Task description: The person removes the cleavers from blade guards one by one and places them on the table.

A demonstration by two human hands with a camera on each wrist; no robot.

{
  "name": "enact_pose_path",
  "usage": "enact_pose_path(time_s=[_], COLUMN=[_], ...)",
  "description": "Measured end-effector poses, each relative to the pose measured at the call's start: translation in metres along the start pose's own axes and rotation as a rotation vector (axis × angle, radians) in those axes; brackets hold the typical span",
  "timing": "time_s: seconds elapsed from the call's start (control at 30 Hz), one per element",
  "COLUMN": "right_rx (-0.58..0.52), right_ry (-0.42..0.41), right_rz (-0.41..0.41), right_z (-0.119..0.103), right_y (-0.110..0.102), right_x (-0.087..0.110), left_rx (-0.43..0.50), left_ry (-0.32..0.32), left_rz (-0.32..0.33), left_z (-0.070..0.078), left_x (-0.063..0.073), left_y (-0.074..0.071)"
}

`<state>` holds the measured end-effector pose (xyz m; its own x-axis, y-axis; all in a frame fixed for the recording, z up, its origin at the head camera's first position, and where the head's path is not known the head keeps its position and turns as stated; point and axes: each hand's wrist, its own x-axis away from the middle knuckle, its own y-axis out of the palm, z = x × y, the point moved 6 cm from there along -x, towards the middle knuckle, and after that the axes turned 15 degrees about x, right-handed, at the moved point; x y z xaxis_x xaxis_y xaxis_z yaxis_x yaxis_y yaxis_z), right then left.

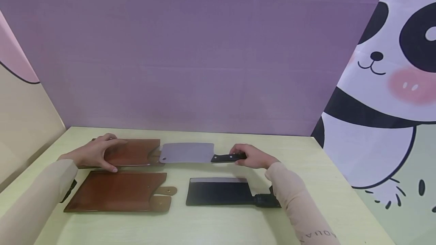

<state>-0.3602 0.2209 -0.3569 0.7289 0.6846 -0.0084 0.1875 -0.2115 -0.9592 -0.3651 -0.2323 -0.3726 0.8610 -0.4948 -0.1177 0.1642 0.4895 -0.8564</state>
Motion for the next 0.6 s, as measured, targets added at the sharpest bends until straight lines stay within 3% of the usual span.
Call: enact_pose_path(time_s=[0.6], right_rx=[-0.016], right_ry=[0.04], right_rz=[-0.002], right_z=[0.005], right_y=[-0.003], right_x=[0.012], left_rx=[0.0], left_ry=[-0.011], left_rz=[0.011], left_z=[-0.006], left_x=[0.004], left_y=[-0.003])
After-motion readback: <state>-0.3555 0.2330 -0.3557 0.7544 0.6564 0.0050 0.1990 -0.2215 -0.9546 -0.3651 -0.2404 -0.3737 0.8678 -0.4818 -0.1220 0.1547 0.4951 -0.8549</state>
